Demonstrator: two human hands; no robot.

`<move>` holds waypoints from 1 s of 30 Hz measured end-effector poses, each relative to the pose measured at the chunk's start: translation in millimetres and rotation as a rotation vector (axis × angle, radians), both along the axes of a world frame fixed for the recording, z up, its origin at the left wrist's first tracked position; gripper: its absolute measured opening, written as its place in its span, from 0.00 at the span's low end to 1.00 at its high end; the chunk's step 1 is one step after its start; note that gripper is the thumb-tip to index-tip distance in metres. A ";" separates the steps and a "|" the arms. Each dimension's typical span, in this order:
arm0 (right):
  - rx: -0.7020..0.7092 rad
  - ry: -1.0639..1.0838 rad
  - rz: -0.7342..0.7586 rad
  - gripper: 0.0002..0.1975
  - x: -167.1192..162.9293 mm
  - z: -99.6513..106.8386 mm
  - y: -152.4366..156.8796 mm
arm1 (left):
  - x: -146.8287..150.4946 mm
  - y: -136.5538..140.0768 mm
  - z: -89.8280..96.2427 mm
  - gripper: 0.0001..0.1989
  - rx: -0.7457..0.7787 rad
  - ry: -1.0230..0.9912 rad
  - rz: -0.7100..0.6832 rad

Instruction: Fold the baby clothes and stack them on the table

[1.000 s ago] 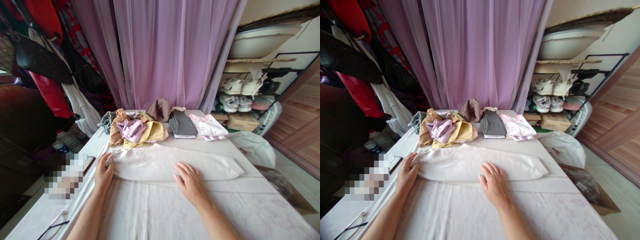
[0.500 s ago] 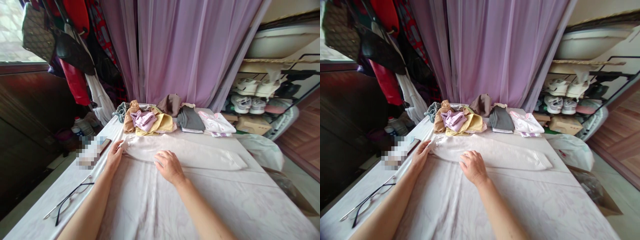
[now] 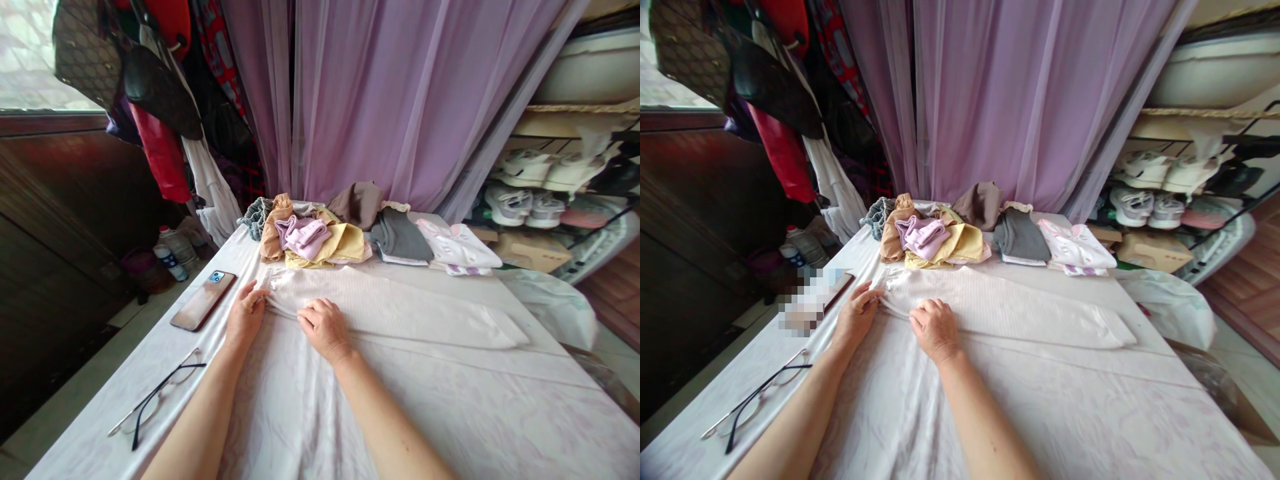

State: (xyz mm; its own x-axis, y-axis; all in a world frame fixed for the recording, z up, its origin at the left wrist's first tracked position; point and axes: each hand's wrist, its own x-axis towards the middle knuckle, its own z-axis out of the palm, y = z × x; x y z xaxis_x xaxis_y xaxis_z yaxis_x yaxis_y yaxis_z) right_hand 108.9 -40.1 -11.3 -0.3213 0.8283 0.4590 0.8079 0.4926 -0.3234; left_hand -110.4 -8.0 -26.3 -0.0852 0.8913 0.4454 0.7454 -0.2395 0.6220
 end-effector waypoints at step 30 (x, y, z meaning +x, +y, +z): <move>-0.048 0.057 -0.106 0.10 106.0 -11.8 -28.2 | 25.6 -14.0 13.7 0.19 -0.013 0.239 -0.468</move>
